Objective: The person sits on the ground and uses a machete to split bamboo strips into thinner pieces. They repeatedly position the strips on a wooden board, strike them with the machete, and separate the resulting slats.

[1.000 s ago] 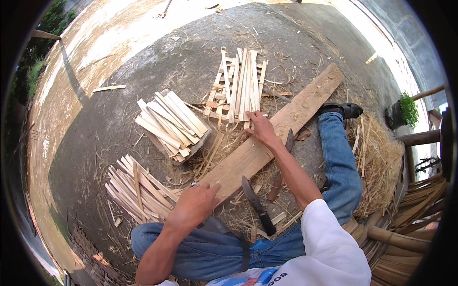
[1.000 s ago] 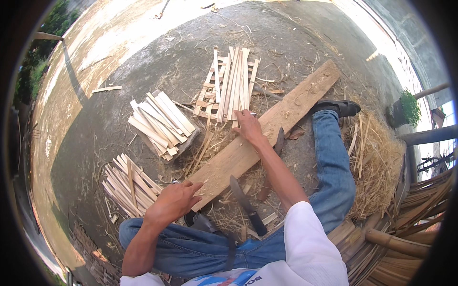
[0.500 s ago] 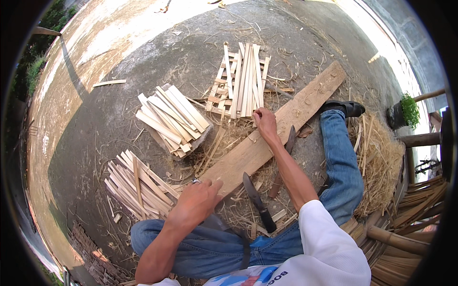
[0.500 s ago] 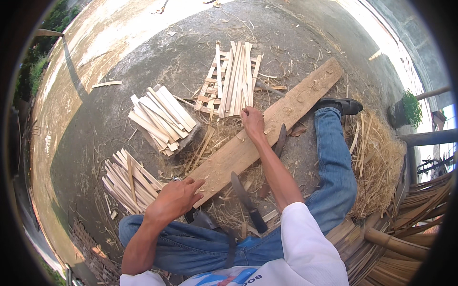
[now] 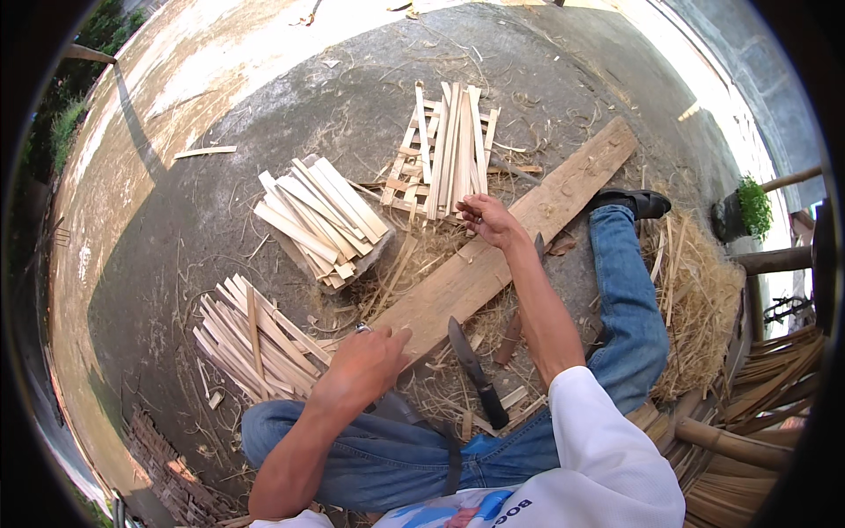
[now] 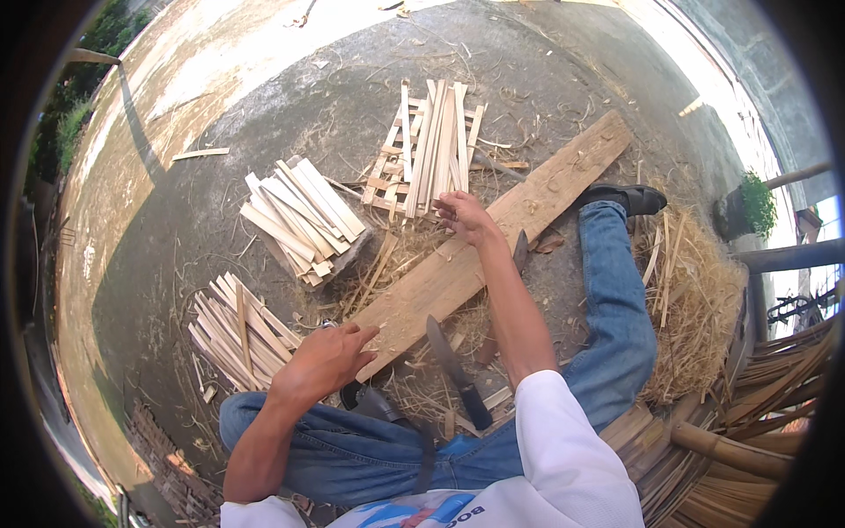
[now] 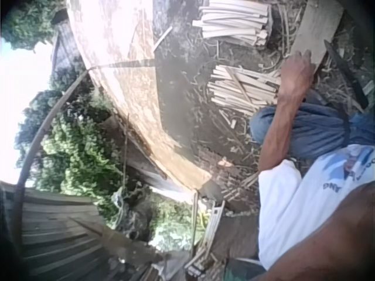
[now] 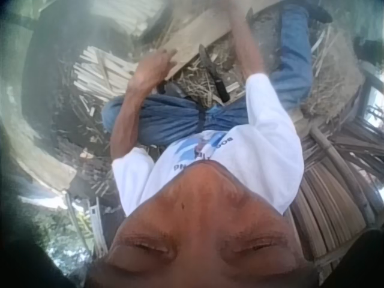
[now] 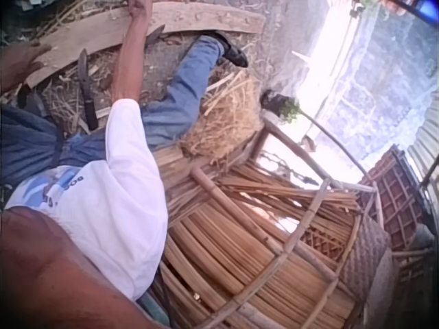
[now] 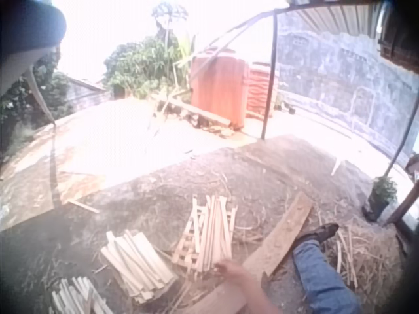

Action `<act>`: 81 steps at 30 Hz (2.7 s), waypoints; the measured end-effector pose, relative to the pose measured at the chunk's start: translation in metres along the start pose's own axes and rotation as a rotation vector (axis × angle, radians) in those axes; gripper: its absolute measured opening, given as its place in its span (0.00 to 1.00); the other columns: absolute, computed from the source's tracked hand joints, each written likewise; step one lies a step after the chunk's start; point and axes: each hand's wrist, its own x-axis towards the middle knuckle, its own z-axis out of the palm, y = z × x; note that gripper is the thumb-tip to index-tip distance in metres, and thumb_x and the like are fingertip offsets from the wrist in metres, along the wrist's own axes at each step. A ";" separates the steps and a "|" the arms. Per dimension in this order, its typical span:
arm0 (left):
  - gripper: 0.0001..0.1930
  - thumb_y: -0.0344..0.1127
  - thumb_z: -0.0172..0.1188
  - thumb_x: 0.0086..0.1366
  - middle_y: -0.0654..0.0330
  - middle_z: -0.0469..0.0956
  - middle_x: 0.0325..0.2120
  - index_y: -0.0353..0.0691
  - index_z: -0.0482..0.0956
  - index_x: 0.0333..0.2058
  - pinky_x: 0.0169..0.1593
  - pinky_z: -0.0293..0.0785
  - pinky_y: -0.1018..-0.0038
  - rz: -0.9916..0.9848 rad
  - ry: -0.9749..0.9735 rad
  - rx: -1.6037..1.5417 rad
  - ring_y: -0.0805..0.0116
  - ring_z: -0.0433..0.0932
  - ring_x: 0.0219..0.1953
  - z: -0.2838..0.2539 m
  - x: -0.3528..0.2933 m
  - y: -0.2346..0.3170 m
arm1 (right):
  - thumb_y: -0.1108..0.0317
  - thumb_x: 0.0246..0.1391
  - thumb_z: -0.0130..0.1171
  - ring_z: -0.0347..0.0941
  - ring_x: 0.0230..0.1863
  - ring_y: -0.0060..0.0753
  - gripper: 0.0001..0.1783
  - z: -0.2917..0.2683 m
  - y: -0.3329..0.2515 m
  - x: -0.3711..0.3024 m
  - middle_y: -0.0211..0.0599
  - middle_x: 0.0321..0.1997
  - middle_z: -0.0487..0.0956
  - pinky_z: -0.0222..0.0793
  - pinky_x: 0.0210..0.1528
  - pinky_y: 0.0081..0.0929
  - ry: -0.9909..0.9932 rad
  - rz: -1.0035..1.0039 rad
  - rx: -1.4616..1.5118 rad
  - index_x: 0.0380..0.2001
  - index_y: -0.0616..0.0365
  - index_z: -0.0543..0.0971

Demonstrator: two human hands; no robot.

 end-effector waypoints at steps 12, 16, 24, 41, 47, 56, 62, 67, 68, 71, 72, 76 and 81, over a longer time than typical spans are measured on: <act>0.20 0.42 0.55 0.72 0.48 0.81 0.40 0.39 0.74 0.58 0.49 0.77 0.57 0.010 -0.040 0.043 0.46 0.81 0.44 -0.003 0.008 0.005 | 0.64 0.71 0.53 0.73 0.38 0.25 0.16 -0.015 0.005 -0.001 0.39 0.42 0.76 0.79 0.44 0.26 -0.194 -0.053 0.727 0.53 0.66 0.75; 0.21 0.43 0.55 0.72 0.49 0.80 0.41 0.39 0.74 0.59 0.50 0.78 0.57 -0.007 -0.045 0.027 0.47 0.81 0.45 -0.002 0.005 0.005 | 0.61 0.72 0.51 0.71 0.38 0.26 0.19 -0.012 0.004 -0.006 0.40 0.42 0.76 0.77 0.43 0.25 -0.196 -0.049 0.733 0.53 0.67 0.76; 0.21 0.44 0.54 0.73 0.49 0.80 0.43 0.40 0.75 0.59 0.51 0.78 0.58 0.000 -0.055 0.043 0.48 0.81 0.45 -0.001 0.007 0.005 | 0.61 0.71 0.51 0.72 0.37 0.26 0.18 -0.023 0.012 -0.002 0.43 0.44 0.77 0.78 0.43 0.27 -0.115 -0.037 0.702 0.51 0.67 0.77; 0.22 0.46 0.54 0.73 0.49 0.81 0.42 0.40 0.75 0.59 0.50 0.78 0.57 -0.021 -0.074 0.054 0.47 0.81 0.45 0.001 0.013 0.007 | 0.63 0.72 0.50 0.76 0.39 0.29 0.16 -0.012 0.009 -0.008 0.45 0.46 0.81 0.82 0.45 0.29 -0.070 -0.068 0.565 0.51 0.66 0.73; 0.22 0.45 0.55 0.72 0.48 0.81 0.43 0.41 0.75 0.59 0.51 0.78 0.57 0.001 -0.051 0.063 0.47 0.81 0.46 0.004 0.013 0.006 | 0.63 0.73 0.46 0.80 0.43 0.33 0.17 -0.006 0.007 -0.009 0.52 0.49 0.81 0.83 0.44 0.30 -0.034 -0.070 0.502 0.53 0.68 0.69; 0.22 0.45 0.57 0.71 0.47 0.82 0.45 0.40 0.76 0.58 0.54 0.75 0.56 0.053 -0.078 0.112 0.46 0.80 0.49 -0.010 0.038 0.037 | 0.58 0.68 0.51 0.78 0.24 0.24 0.20 0.015 0.021 -0.084 0.40 0.33 0.84 0.77 0.25 0.22 0.205 -0.170 -0.341 0.44 0.67 0.78; 0.21 0.43 0.58 0.70 0.43 0.81 0.46 0.39 0.77 0.57 0.54 0.74 0.56 0.223 -0.095 0.170 0.45 0.80 0.50 -0.012 0.083 0.086 | 0.57 0.69 0.52 0.79 0.31 0.24 0.19 -0.029 0.044 -0.213 0.39 0.38 0.84 0.79 0.32 0.24 0.118 -0.260 -0.197 0.45 0.65 0.80; 0.24 0.48 0.58 0.71 0.47 0.82 0.51 0.42 0.75 0.60 0.58 0.74 0.59 0.178 -0.216 0.270 0.49 0.80 0.54 -0.017 0.106 0.147 | 0.57 0.71 0.52 0.80 0.32 0.21 0.20 -0.117 0.029 -0.372 0.38 0.38 0.84 0.78 0.33 0.23 0.391 -0.555 -0.190 0.47 0.65 0.81; 0.24 0.49 0.58 0.71 0.47 0.82 0.51 0.43 0.75 0.60 0.58 0.74 0.60 0.163 -0.235 0.268 0.50 0.80 0.55 -0.016 0.110 0.159 | 0.57 0.72 0.52 0.80 0.32 0.21 0.20 -0.137 0.028 -0.409 0.37 0.38 0.85 0.78 0.34 0.23 0.490 -0.616 -0.191 0.48 0.65 0.80; 0.25 0.49 0.57 0.71 0.47 0.82 0.50 0.45 0.74 0.62 0.54 0.77 0.61 0.153 -0.289 0.231 0.54 0.83 0.51 -0.010 0.125 0.176 | 0.57 0.72 0.52 0.79 0.36 0.20 0.20 -0.201 0.049 -0.516 0.35 0.38 0.85 0.77 0.39 0.21 0.876 -0.645 -0.241 0.50 0.64 0.81; 0.25 0.48 0.57 0.71 0.47 0.83 0.49 0.44 0.74 0.62 0.52 0.78 0.62 0.165 -0.310 0.248 0.55 0.84 0.49 -0.005 0.131 0.178 | 0.56 0.72 0.52 0.80 0.36 0.21 0.20 -0.223 0.065 -0.549 0.35 0.38 0.85 0.77 0.39 0.23 1.013 -0.644 -0.252 0.50 0.64 0.81; 0.25 0.47 0.58 0.71 0.46 0.84 0.46 0.42 0.74 0.62 0.47 0.80 0.64 0.129 -0.390 0.362 0.58 0.87 0.42 0.009 0.163 0.164 | 0.60 0.69 0.54 0.83 0.40 0.44 0.17 -0.310 0.160 -0.675 0.41 0.39 0.85 0.77 0.43 0.37 1.679 -0.491 -0.580 0.48 0.62 0.81; 0.25 0.44 0.60 0.70 0.44 0.84 0.45 0.37 0.74 0.61 0.44 0.80 0.65 0.127 -0.414 0.329 0.60 0.88 0.37 0.020 0.184 0.165 | 0.61 0.66 0.55 0.73 0.58 0.50 0.21 -0.374 0.279 -0.824 0.46 0.60 0.74 0.72 0.54 0.47 2.279 0.360 -0.980 0.58 0.57 0.76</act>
